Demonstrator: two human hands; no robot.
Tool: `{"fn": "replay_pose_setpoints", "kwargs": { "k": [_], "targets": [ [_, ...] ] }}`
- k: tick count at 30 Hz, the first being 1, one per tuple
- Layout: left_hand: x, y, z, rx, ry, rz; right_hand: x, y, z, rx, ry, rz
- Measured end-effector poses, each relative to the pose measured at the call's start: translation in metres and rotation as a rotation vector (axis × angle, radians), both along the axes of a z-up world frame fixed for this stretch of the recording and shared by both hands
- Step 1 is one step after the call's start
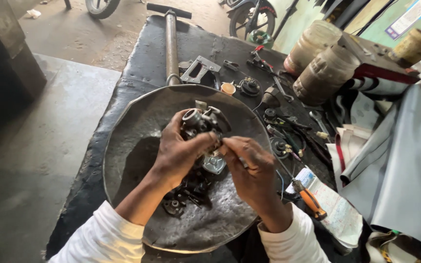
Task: Disassembling and inspecting parts of a motorcycle carburetor.
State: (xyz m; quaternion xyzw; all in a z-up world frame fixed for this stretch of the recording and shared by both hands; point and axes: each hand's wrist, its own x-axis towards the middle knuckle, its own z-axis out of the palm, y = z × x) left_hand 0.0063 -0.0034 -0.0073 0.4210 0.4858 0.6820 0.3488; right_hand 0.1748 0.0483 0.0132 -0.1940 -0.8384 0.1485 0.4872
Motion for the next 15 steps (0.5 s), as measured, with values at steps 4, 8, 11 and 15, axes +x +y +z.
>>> {"fn": "replay_pose_setpoints", "kwargs": {
  "k": [4, 8, 11, 15],
  "targets": [
    [-0.005, 0.002, 0.005, -0.124, -0.49, -0.098, 0.005, 0.007, 0.002, -0.067, 0.049, 0.019],
    [-0.014, 0.006, 0.004, -0.024, -0.602, -0.19, 0.009, 0.017, 0.01, -0.116, 0.031, -0.045],
    [-0.024, 0.002, 0.001, 0.012, -0.61, -0.126, 0.019, 0.016, 0.013, -0.252, -0.171, -0.063],
    [-0.047, 0.006, -0.013, 0.096, -0.463, -0.053, 0.02, 0.021, 0.015, -0.402, -0.525, 0.034]
  ]
}}
